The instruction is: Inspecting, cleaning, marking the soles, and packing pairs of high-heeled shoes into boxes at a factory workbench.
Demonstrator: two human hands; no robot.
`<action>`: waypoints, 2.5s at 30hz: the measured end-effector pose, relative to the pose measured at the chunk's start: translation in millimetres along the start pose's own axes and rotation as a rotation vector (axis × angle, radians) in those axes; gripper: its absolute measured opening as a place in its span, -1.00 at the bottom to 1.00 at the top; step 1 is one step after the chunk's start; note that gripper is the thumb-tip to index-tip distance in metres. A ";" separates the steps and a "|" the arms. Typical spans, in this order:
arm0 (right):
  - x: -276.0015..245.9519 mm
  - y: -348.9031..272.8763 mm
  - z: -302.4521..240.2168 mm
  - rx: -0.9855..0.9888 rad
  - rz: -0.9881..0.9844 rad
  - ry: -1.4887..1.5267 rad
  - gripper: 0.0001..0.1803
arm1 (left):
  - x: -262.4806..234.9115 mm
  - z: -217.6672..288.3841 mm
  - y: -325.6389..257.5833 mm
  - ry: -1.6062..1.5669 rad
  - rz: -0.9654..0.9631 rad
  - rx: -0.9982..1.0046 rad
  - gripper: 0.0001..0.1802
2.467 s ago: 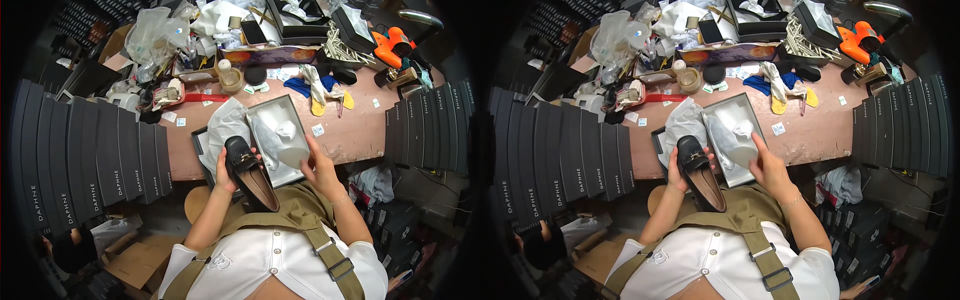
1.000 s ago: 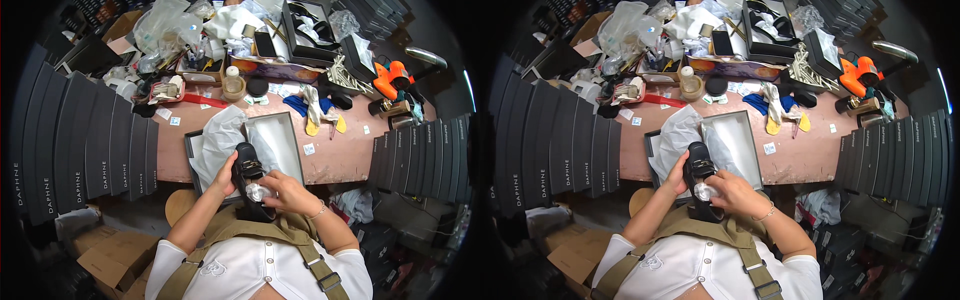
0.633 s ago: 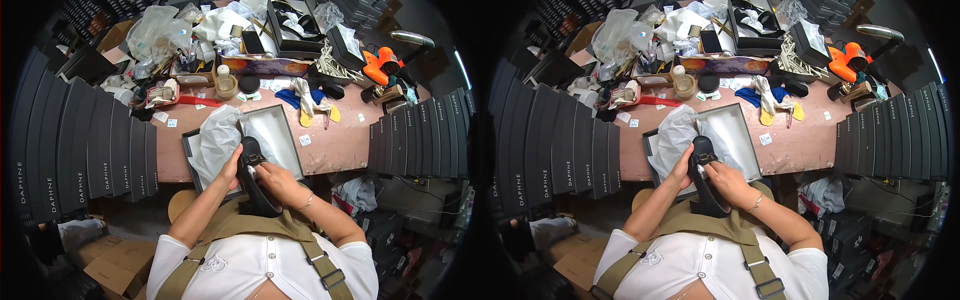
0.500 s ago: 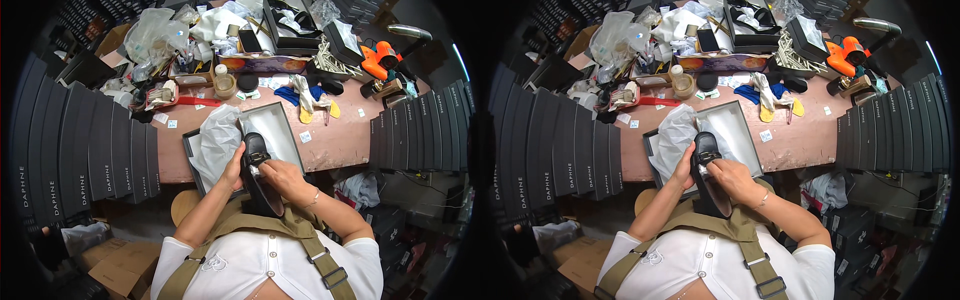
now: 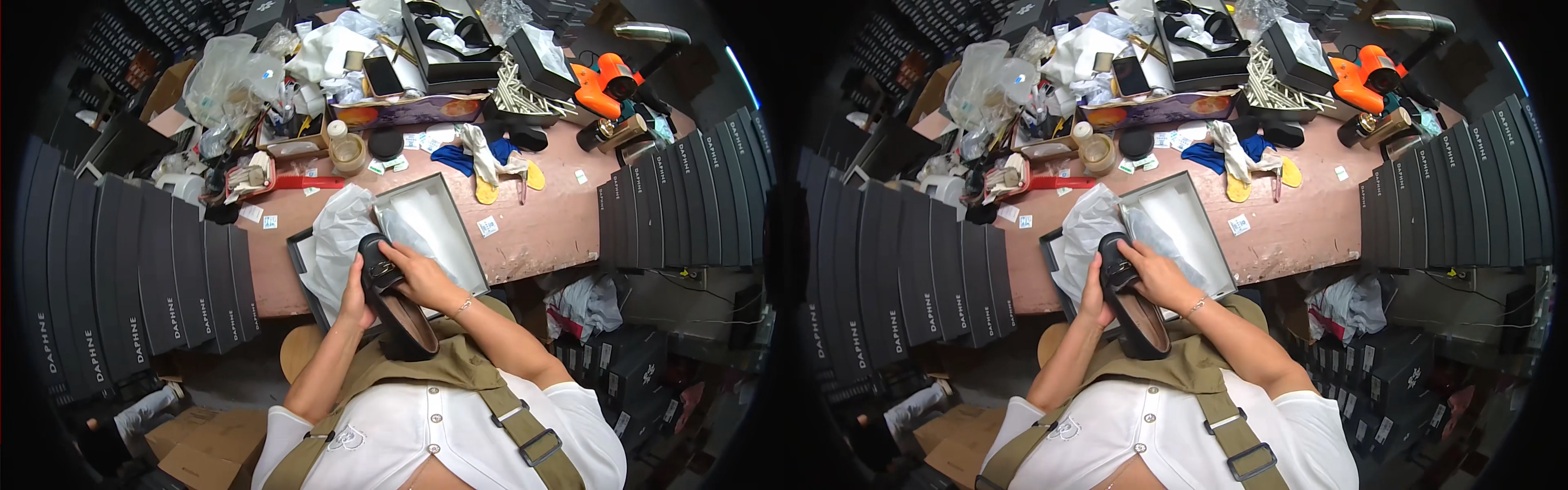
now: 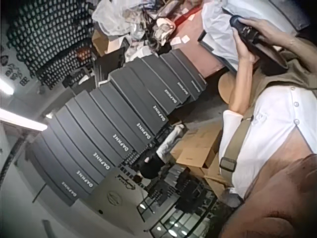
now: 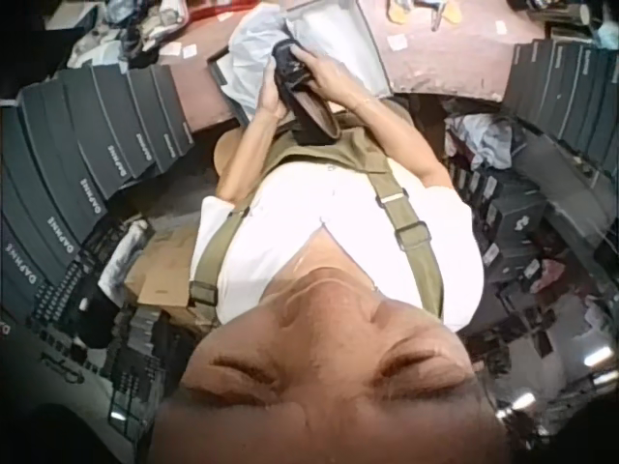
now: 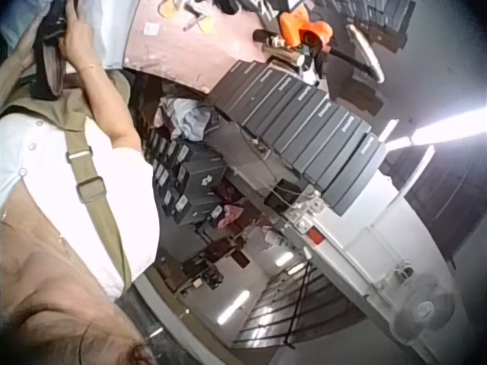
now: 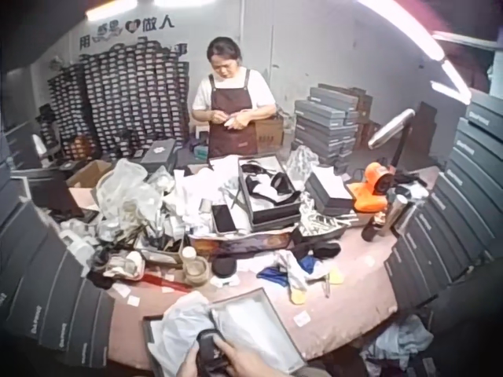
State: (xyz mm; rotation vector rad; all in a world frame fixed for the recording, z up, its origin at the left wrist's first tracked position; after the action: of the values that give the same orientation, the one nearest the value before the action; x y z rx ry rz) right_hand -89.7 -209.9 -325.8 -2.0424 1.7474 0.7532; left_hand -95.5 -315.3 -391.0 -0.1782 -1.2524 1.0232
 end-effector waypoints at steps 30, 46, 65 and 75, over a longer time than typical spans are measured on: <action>-3.0 0.1 -79.5 -0.313 0.226 -0.343 -0.73 | -43.0 68.7 12.3 -0.415 0.228 0.375 -0.49; -32.4 -4.8 -36.2 0.090 0.080 -0.071 -0.67 | -37.7 94.1 -12.0 -0.475 0.086 0.452 -0.34; -64.7 -53.2 -52.5 -0.123 -0.155 0.542 -0.18 | 1.9 90.7 5.5 0.134 -0.016 0.416 -0.27; -159.1 -142.9 39.2 0.326 0.368 0.521 -0.60 | 15.9 191.5 -31.8 1.127 0.363 1.189 -0.40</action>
State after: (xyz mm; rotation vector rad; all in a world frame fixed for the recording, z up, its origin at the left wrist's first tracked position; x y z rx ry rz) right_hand 28.1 -35.0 -272.9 -1.8132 2.3838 -0.0051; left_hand -240.2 -399.0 -291.0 -0.0208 0.4963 1.4906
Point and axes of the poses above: each hand's wrist, its own y-axis towards the middle knuckle, its own x-axis out of the palm, z = x × y, the point moved 8 cm from there along y, towards the middle knuckle, and after that the axes turned 5 degrees about -x, right-handed, at the moved point
